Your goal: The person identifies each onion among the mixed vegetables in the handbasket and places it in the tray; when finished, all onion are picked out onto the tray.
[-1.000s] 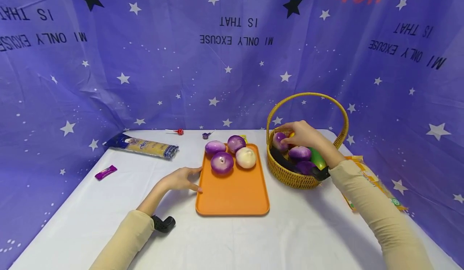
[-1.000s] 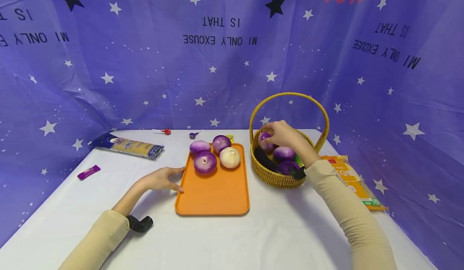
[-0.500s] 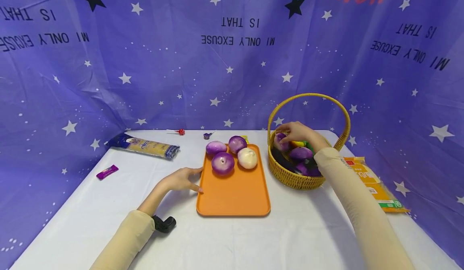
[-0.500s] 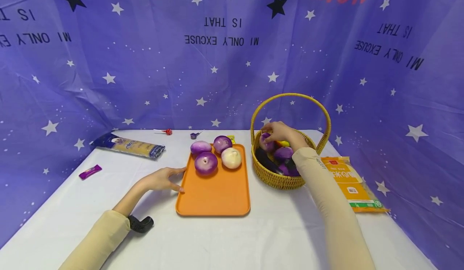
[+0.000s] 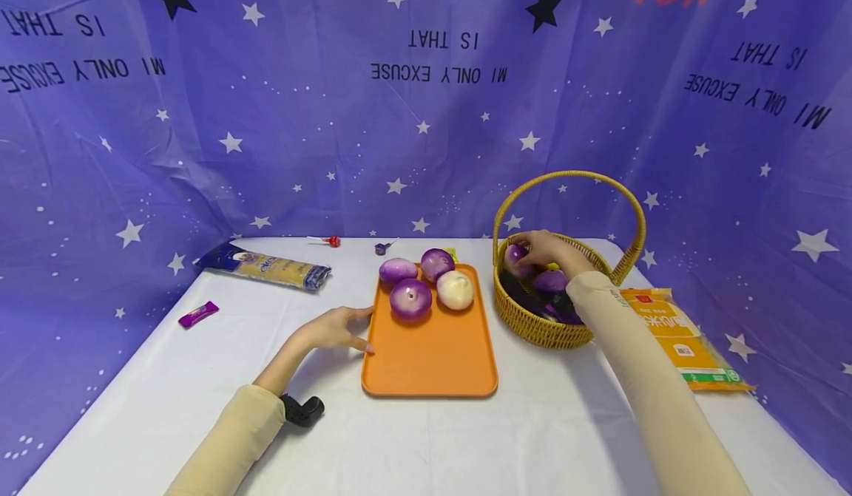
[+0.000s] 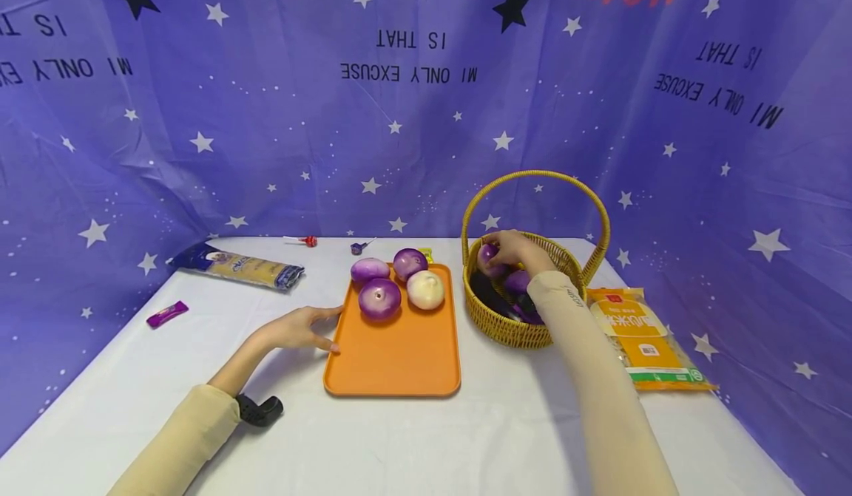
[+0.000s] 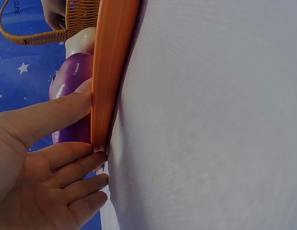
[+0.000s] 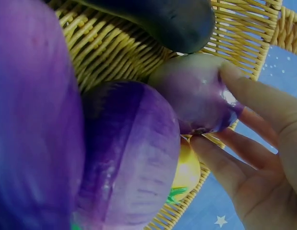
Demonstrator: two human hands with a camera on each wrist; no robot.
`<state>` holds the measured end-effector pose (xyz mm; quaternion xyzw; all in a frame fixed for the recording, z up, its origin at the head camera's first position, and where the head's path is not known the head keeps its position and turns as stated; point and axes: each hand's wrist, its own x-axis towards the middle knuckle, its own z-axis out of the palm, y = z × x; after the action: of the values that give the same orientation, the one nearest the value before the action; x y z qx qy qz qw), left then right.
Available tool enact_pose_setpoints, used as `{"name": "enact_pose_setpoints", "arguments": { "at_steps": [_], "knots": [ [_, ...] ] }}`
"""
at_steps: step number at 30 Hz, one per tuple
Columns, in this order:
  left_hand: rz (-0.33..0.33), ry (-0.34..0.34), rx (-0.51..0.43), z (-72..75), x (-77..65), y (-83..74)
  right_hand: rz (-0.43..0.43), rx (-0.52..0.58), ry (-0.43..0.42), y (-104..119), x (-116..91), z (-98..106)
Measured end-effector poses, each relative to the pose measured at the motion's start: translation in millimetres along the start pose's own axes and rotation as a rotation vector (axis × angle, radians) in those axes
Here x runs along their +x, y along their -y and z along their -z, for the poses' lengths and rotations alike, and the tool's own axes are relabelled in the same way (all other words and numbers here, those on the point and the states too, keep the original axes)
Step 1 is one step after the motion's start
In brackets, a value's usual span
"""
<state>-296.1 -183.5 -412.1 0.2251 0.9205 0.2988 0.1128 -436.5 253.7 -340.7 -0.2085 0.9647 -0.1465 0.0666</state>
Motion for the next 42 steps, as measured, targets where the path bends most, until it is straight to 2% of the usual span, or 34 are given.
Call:
{"name": "enact_pose_setpoints", "arguments": {
  "at_steps": [7,12,19,24,29,35,40,42],
  "knots": [
    [-0.015,-0.005,0.002,-1.2,0.6,-0.3,-0.02,0.006,-0.013,2.0,-4.6,0.2],
    [-0.008,-0.004,-0.001,-2.8,0.5,-0.5,-0.002,0.021,-0.057,2.0,-11.9,4.7],
    [0.009,-0.006,-0.003,-3.0,-1.3,0.2,0.084,0.053,-0.127,4.9,-29.4,17.8],
    [0.0,-0.007,-0.004,-3.0,-1.3,0.7,0.144,0.059,-0.21,10.4,-47.8,25.5],
    [-0.003,-0.008,0.002,-1.3,-1.1,0.5,0.183,0.134,-0.271,27.9,-75.1,24.8],
    [-0.002,-0.006,-0.001,0.3,-0.4,0.0,0.219,0.197,-0.345,57.0,-107.0,13.1],
    [0.003,-0.005,-0.003,0.2,-0.2,0.5,0.32,0.206,-0.383,80.5,-120.1,-1.6],
    [0.006,-0.005,-0.003,0.1,-0.1,0.7,0.35,0.228,-0.368,89.6,-122.1,-9.2]
  ]
}}
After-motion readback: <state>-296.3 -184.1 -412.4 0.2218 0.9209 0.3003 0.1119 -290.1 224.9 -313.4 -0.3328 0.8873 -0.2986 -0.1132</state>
